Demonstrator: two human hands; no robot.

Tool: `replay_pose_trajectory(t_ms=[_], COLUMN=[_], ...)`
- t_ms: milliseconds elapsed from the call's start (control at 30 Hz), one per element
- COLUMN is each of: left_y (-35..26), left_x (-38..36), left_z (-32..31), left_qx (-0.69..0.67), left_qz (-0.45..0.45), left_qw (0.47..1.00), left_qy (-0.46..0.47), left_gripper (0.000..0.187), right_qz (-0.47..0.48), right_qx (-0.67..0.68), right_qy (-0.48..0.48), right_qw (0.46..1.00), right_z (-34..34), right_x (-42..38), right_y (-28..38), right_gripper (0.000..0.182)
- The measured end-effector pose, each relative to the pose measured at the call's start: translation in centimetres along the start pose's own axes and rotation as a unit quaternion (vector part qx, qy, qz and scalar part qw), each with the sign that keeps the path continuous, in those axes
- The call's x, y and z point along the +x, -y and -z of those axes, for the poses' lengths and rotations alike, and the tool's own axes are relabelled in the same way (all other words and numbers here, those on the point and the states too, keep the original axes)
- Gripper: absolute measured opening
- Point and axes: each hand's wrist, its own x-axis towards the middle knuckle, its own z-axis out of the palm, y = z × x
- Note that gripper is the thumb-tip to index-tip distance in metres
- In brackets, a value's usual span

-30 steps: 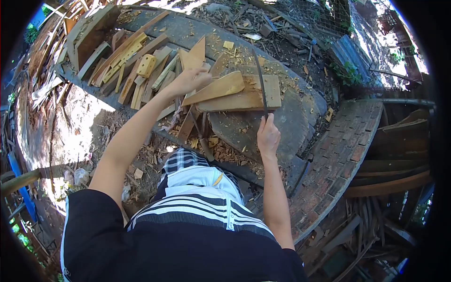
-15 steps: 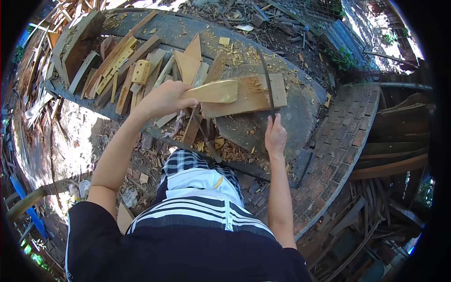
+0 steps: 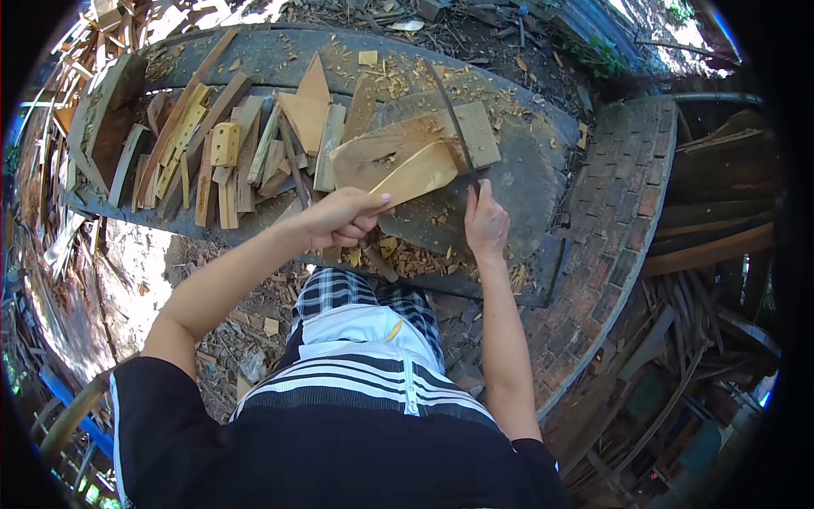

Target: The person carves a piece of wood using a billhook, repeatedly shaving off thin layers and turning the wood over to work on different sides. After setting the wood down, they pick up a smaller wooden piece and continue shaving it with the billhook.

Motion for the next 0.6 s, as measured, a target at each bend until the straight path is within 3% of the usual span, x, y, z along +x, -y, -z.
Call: replay_pose_trajectory(t_ms=[33,100,167,233,267,433,500,600], left_y=[0.8,2.8,3.8,4.7,5.5,5.8,6.8,7.0], left_x=[0.2,0.6,0.6,1.8,2.7,5.4,6.5,7.2], left_z=[-0.7,-1.4,-2.3,-4.0,-3.6,-5.4,-4.1,-3.3], left_qx=[0.001,-0.075,-0.082,-0.108,-0.138,-0.182,-0.244,-0.227], left_qz=[-0.006,-0.137,-0.172,-0.170,-0.176,-0.160,-0.184,-0.171], left_qw=[1.000,0.987,0.981,0.975,0.974,0.967,0.952,0.958], left_qy=[-0.005,-0.027,-0.042,-0.091,-0.040,-0.079,0.022,0.043], left_gripper=[0.023,0.030,0.032,0.029,0.026,0.029,0.036,0.043], right_qz=[-0.007,-0.008,0.001,-0.004,-0.009,-0.002,-0.005,0.003], right_qx=[-0.009,-0.005,0.017,0.028,0.025,0.016,0.011,0.017], right_qy=[0.011,0.021,0.002,0.008,0.021,0.025,0.034,0.015], right_qw=[1.000,1.000,1.000,1.000,0.999,1.000,0.999,1.000], right_z=[0.1,0.1,0.2,0.4,0.6,0.4,0.3,0.1], right_x=[0.0,0.0,0.0,0.0,0.1,-0.1,-0.1,-0.2], right_y=[0.1,0.2,0.2,0.3,0.3,-0.1,-0.2,-0.1], right_gripper=[0.019,0.020,0.021,0.021,0.021,0.021,0.022,0.021])
